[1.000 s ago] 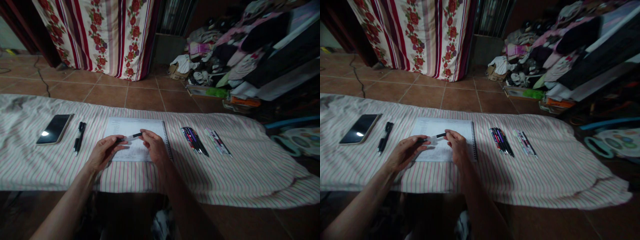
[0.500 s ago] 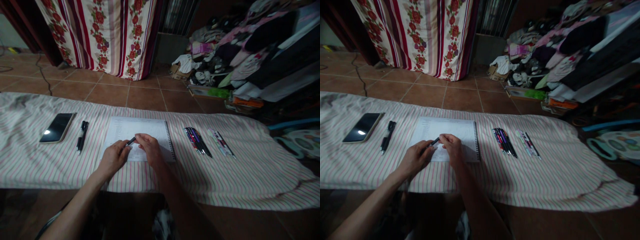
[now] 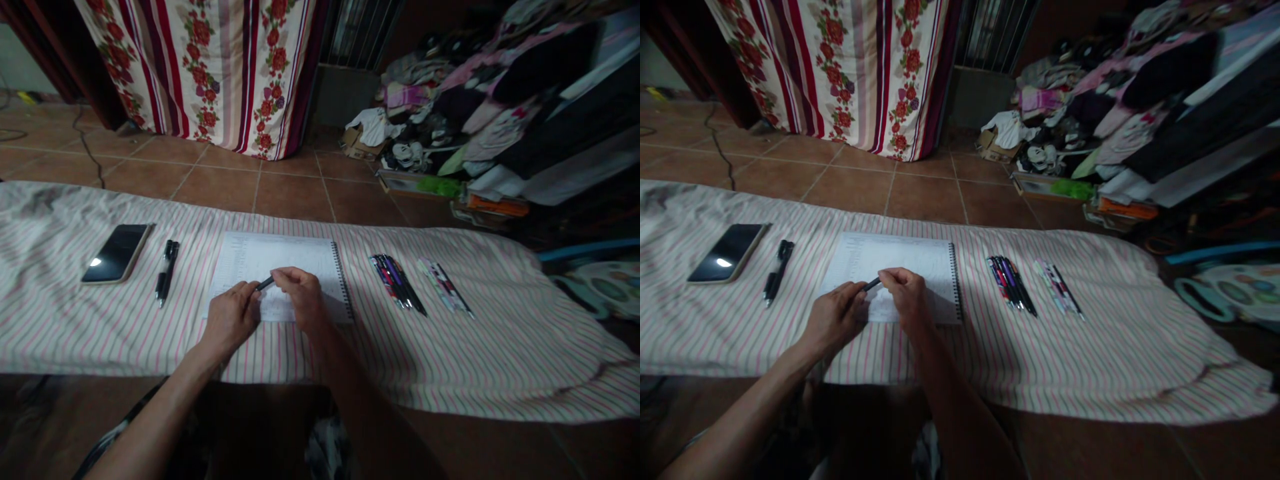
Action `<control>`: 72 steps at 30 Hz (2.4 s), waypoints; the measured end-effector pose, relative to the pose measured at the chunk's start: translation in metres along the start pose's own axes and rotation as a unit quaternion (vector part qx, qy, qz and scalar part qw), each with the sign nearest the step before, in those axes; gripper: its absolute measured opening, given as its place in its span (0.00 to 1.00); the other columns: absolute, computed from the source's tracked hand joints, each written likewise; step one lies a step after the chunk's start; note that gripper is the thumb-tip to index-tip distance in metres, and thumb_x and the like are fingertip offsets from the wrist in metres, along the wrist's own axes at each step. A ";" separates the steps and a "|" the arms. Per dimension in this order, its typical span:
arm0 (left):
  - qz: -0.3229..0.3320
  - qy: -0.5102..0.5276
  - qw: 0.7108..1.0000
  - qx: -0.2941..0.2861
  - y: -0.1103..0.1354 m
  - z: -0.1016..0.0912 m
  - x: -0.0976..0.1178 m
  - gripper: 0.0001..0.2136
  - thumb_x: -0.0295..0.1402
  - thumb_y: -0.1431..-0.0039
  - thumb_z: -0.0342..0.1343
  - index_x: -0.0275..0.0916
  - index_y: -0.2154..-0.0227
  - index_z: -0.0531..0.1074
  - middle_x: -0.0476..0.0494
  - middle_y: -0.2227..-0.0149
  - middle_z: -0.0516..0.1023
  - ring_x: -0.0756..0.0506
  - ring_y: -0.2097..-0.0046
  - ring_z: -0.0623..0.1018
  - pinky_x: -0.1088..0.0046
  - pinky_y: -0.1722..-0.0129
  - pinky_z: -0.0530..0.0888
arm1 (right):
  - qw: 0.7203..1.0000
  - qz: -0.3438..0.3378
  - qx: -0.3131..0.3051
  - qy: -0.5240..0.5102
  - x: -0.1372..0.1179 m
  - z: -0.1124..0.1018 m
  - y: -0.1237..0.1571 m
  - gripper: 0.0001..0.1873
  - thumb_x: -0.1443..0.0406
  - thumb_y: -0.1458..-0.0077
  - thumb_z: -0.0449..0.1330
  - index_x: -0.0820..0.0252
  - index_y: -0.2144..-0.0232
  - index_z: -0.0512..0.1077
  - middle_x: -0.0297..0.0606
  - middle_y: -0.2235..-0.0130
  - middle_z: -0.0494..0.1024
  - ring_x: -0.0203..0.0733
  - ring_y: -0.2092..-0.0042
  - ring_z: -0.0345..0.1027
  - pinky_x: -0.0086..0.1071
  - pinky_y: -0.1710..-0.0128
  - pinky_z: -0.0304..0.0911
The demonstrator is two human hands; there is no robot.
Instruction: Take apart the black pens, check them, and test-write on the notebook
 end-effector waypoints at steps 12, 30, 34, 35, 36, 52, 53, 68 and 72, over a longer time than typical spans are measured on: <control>-0.049 0.004 0.999 0.009 -0.001 -0.002 0.002 0.16 0.35 0.39 0.39 0.36 0.56 0.70 0.39 0.61 0.77 0.42 0.61 0.77 0.69 0.63 0.68 | 0.992 0.068 -0.041 -0.094 0.005 0.005 0.003 0.16 0.57 0.60 0.63 0.61 0.69 0.73 0.35 0.68 0.75 0.35 0.67 0.70 0.29 0.68 0.64; -0.053 0.044 0.997 0.017 -0.001 0.001 0.000 0.17 0.36 0.39 0.40 0.37 0.58 0.71 0.42 0.62 0.78 0.43 0.61 0.77 0.69 0.63 0.69 | 0.999 0.001 -0.020 -0.046 -0.001 0.002 0.001 0.08 0.62 0.60 0.62 0.59 0.74 0.77 0.32 0.74 0.75 0.34 0.71 0.64 0.29 0.69 0.58; -0.075 0.091 0.993 0.015 -0.001 -0.001 -0.001 0.16 0.36 0.40 0.41 0.37 0.59 0.72 0.42 0.63 0.79 0.43 0.61 0.77 0.68 0.62 0.70 | 0.995 0.010 -0.060 -0.077 -0.001 0.005 0.004 0.11 0.61 0.58 0.62 0.59 0.70 0.77 0.33 0.71 0.75 0.33 0.68 0.65 0.28 0.68 0.59; -0.078 0.088 0.993 0.019 -0.001 -0.002 -0.001 0.16 0.36 0.40 0.41 0.37 0.59 0.72 0.42 0.63 0.79 0.43 0.61 0.77 0.68 0.62 0.70 | 0.993 0.020 -0.070 -0.091 0.000 0.006 0.004 0.12 0.60 0.58 0.62 0.58 0.69 0.76 0.33 0.70 0.75 0.34 0.67 0.65 0.28 0.67 0.60; -0.080 0.081 0.993 0.024 -0.001 -0.003 0.000 0.16 0.36 0.40 0.41 0.37 0.59 0.72 0.42 0.62 0.79 0.42 0.61 0.77 0.68 0.62 0.70 | 0.991 0.033 -0.078 -0.106 0.000 0.008 0.005 0.13 0.59 0.57 0.62 0.58 0.68 0.76 0.34 0.70 0.74 0.34 0.66 0.66 0.28 0.66 0.61; -0.088 0.138 0.986 -0.023 -0.003 0.002 -0.001 0.15 0.35 0.40 0.41 0.37 0.61 0.73 0.43 0.69 0.78 0.45 0.66 0.76 0.70 0.67 0.68 | 0.997 -0.028 -0.041 -0.055 0.000 0.003 0.001 0.08 0.62 0.59 0.62 0.58 0.73 0.76 0.33 0.72 0.75 0.36 0.67 0.66 0.32 0.63 0.61; -0.095 0.148 0.984 -0.027 -0.003 0.001 -0.001 0.15 0.35 0.41 0.42 0.37 0.61 0.73 0.44 0.70 0.78 0.45 0.67 0.76 0.71 0.68 0.68 | 0.997 -0.022 -0.050 -0.061 0.000 0.003 0.001 0.09 0.61 0.58 0.61 0.58 0.72 0.76 0.33 0.71 0.76 0.36 0.67 0.66 0.32 0.63 0.61; -0.076 0.079 0.994 -0.017 0.000 0.000 0.002 0.15 0.36 0.40 0.41 0.38 0.61 0.72 0.43 0.66 0.79 0.44 0.65 0.77 0.70 0.66 0.67 | 1.000 -0.002 -0.004 -0.022 0.003 0.001 -0.001 0.09 0.60 0.60 0.62 0.60 0.77 0.74 0.33 0.78 0.73 0.37 0.72 0.66 0.32 0.68 0.61; -0.083 0.162 0.983 -0.035 -0.002 0.002 -0.003 0.15 0.36 0.40 0.41 0.39 0.65 0.72 0.47 0.75 0.76 0.46 0.71 0.75 0.72 0.71 0.67 | 0.998 -0.042 -0.037 -0.012 0.001 0.002 -0.001 0.08 0.61 0.57 0.60 0.57 0.73 0.76 0.34 0.70 0.76 0.38 0.66 0.67 0.32 0.64 0.60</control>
Point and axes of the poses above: each hand's wrist, its own y-axis away from the middle knuckle, its own z-axis out of the palm, x = y × z, the point moved 3 cm from there along -y, towards the middle knuckle
